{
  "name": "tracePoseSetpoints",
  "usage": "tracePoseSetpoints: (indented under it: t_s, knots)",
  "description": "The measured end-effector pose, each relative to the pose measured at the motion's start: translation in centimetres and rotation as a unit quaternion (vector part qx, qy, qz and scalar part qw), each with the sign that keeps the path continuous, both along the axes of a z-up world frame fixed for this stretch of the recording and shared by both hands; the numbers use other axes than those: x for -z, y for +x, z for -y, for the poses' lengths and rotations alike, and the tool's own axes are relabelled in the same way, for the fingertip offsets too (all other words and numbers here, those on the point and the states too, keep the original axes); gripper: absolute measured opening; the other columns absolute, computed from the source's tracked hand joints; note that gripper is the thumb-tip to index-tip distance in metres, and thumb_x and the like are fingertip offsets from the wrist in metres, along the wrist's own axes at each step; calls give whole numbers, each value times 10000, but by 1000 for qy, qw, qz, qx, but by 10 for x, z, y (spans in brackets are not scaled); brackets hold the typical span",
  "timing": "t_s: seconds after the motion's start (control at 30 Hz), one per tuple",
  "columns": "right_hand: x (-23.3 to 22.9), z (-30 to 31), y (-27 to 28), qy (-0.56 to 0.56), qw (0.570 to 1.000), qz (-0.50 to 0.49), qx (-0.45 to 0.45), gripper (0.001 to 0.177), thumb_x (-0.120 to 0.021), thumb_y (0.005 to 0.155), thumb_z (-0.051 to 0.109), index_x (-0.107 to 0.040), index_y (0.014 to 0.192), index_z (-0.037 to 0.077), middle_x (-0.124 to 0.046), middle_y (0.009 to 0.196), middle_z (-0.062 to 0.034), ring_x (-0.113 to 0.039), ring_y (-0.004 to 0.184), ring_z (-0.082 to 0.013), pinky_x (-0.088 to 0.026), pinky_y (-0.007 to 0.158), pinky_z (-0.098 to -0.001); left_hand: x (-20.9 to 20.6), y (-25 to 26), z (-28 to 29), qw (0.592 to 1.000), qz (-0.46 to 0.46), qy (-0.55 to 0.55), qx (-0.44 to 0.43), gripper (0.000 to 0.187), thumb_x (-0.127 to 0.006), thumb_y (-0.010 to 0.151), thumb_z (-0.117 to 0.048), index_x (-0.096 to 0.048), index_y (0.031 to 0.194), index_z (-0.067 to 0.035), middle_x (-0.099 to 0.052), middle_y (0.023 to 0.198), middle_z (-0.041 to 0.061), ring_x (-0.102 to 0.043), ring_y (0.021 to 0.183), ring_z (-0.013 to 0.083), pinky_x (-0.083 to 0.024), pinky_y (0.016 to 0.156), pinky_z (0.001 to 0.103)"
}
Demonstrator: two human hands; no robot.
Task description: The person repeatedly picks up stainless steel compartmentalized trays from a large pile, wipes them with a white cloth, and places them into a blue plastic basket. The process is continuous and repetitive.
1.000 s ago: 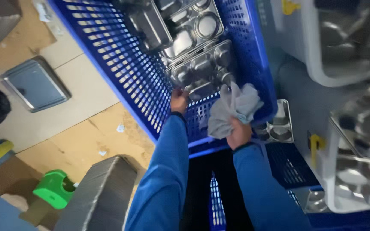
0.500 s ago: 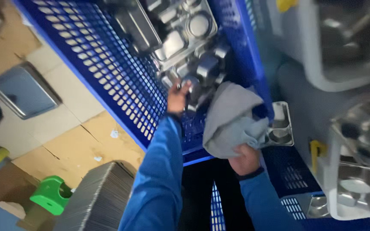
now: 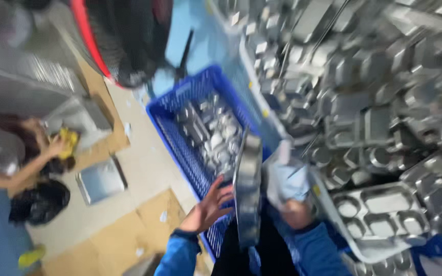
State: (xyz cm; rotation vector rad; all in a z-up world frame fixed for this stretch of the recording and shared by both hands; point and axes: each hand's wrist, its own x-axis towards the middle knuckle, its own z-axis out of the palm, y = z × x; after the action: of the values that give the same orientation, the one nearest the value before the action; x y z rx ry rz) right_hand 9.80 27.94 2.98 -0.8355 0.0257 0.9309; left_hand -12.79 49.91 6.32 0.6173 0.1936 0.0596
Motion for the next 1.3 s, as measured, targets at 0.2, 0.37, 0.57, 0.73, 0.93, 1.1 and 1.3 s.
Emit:
tracePoseSetpoints:
  t_s: [0.2, 0.37, 0.57, 0.73, 0.93, 1.1, 1.3]
  knots:
    - [-34, 5, -19, -86, 932, 307, -171, 666, -534, 790, 20, -556, 1456, -14, -613, 1414, -183, -571, 1294, -319, -430, 1092, -386, 34, 113, 5, 980, -15, -194, 36, 1035, -517, 949, -674, -93, 1681, -76, -440, 1538, 208, -547, 1317, 366, -471, 1072, 559]
    - [-101, 44, -11, -235, 686, 685, -64, 771, -560, 718, 27, -459, 1480, -28, -488, 1507, -264, -428, 1420, -397, -304, 1169, -471, -24, 134, 29, 993, 16, -56, 104, 996, -651, 823, -393, -66, 1622, -291, -456, 1490, 60, -574, 1258, 244, -539, 950, 527]
    - [-135, 71, -34, -248, 694, 676, -17, 781, -616, 756, 94, -407, 1500, -19, -446, 1527, -255, -394, 1438, -393, -304, 1176, -462, -46, 162, 78, 991, 20, -52, 122, 835, -664, 892, -158, -294, 1638, -97, -546, 1498, 110, -575, 1355, 263, -472, 1141, 422]
    - [-172, 144, -19, -201, 770, 606, -18, 776, -668, 797, 136, -412, 1515, -12, -473, 1541, -217, -438, 1438, -353, -328, 1185, -448, -29, 169, 101, 972, 25, -40, 229, 610, -672, 912, -98, -491, 1476, 48, -659, 1289, 211, -666, 1152, 340, -548, 999, 493]
    - [-266, 290, 14, -199, 811, 546, -70, 777, -730, 847, 187, -417, 1533, -4, -505, 1558, -171, -491, 1437, -305, -357, 1196, -431, -17, 177, 160, 970, 7, -38, 241, 535, -660, 931, -262, -569, 1393, -9, -701, 1241, 169, -700, 1086, 315, -588, 906, 478]
    - [-367, 358, 19, -524, 601, 570, -197, 927, -788, 663, 140, -452, 1527, 136, -717, 1266, -42, -735, 1137, -161, -580, 1009, -336, -8, 191, 226, 959, 42, -91, 265, 599, -658, 956, -412, -587, 1378, 7, -700, 1259, 180, -703, 1108, 329, -572, 970, 497]
    - [-401, 295, -3, -193, 586, 749, -243, 558, -834, 835, 358, -612, 1267, 85, -572, 1373, -160, -474, 1348, -322, -396, 1122, -498, -51, 191, 315, 963, 97, -136, 211, 631, -535, 1028, -471, -470, 1472, -27, -617, 1366, 199, -647, 1216, 341, -531, 1042, 504]
